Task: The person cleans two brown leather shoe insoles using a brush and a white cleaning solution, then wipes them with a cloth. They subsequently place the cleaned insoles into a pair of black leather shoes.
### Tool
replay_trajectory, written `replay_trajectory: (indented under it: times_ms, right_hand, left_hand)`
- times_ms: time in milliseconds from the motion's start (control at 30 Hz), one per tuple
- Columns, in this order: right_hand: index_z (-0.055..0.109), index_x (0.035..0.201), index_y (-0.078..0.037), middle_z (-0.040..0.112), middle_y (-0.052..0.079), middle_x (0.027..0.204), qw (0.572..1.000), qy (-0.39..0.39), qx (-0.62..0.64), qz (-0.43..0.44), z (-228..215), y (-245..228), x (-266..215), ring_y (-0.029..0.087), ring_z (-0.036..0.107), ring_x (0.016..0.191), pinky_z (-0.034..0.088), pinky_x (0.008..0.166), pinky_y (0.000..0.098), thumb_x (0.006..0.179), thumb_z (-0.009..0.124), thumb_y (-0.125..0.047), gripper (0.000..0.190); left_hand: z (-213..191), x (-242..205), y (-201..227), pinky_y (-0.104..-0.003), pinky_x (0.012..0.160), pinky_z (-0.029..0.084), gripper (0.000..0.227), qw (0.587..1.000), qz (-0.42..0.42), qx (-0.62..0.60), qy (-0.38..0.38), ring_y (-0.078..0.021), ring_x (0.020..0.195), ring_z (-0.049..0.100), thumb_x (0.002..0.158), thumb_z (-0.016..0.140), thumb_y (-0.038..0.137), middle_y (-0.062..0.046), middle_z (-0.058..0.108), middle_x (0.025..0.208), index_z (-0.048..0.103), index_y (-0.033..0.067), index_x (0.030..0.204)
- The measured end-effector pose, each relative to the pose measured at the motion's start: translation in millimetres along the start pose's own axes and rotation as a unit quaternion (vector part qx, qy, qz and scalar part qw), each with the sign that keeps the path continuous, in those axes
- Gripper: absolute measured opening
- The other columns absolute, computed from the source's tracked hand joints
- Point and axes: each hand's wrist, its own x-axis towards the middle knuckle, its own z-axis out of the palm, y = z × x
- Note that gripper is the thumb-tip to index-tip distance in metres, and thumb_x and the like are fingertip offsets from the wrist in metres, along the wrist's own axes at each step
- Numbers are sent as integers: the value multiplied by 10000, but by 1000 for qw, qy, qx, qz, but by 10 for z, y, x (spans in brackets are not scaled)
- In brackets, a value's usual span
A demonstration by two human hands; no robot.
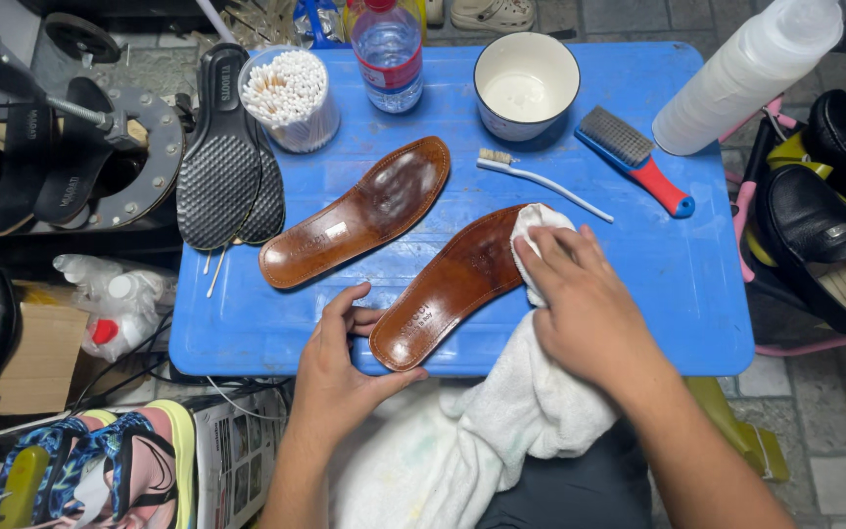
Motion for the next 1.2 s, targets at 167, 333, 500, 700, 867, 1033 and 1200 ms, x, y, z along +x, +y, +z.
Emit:
replay_trajectory:
  times_ms: [167,333,500,700,867,1033,1200]
  right_hand:
    - [500,1430,42,506,254,1463,1000,-9,11,-24,72,-142,107,397,395,1420,230,1220,517,654,569,4,781]
    - [527,1448,-30,550,185,1463,989,-45,116,-77,111,-365,145,363,427,1427,229,1218,523,637,532,84,819]
    - [611,1404,-104,594,143,1463,953,-92,214,-193,181,-605,74,350,446,1449,277,1230,504,684,548,70,743]
    - [636,1370,-88,577,192,1428,982,-27,161,-93,70,-244,63,378,463,1378,322,1159,484,657,552,66,734]
    - [758,1112,-119,727,119,1219,990,40,136,10,-121,46,-338,324,619,1210,447,1033,447,682,546,51,509]
    - [728,882,-72,776,77,934,971,-57,230,15,-530,390,-1105,287,722,960,523,905,403,640,558,-30,299]
    - [750,845,-52,805,104,818,877,-254,348,213,-854,636,-1915,256,709,856,576,777,371,654,594,-59,247]
  left_hand:
    - [-23,26,74,-373,878,579,1149,999,-28,17,-12,-243,981,745,498,1013,296,-130,748,1102,422,81,1458]
    - [-29,30,100,-383,897,564,1162,1000,2,21,-3,-257,982,732,509,1007,305,-123,744,1112,414,80,1483]
    - [-40,8,99,-390,902,552,1132,999,11,45,2,-284,1032,706,523,991,307,-127,734,1093,427,65,1474]
    - [-91,47,152,-421,907,524,922,997,23,63,-23,-310,1010,666,609,929,281,-161,643,1117,494,-2,1371]
    - [-150,22,194,-434,925,508,493,989,105,97,-27,-368,1109,614,667,847,150,-165,644,1200,618,29,1087]
    - [-128,69,204,-439,938,498,363,984,119,123,-45,-371,1134,605,678,825,150,-167,634,1255,650,34,976]
    - [-159,157,234,-456,985,467,315,971,142,181,-69,-370,1222,586,684,854,285,-181,581,1429,654,110,855]
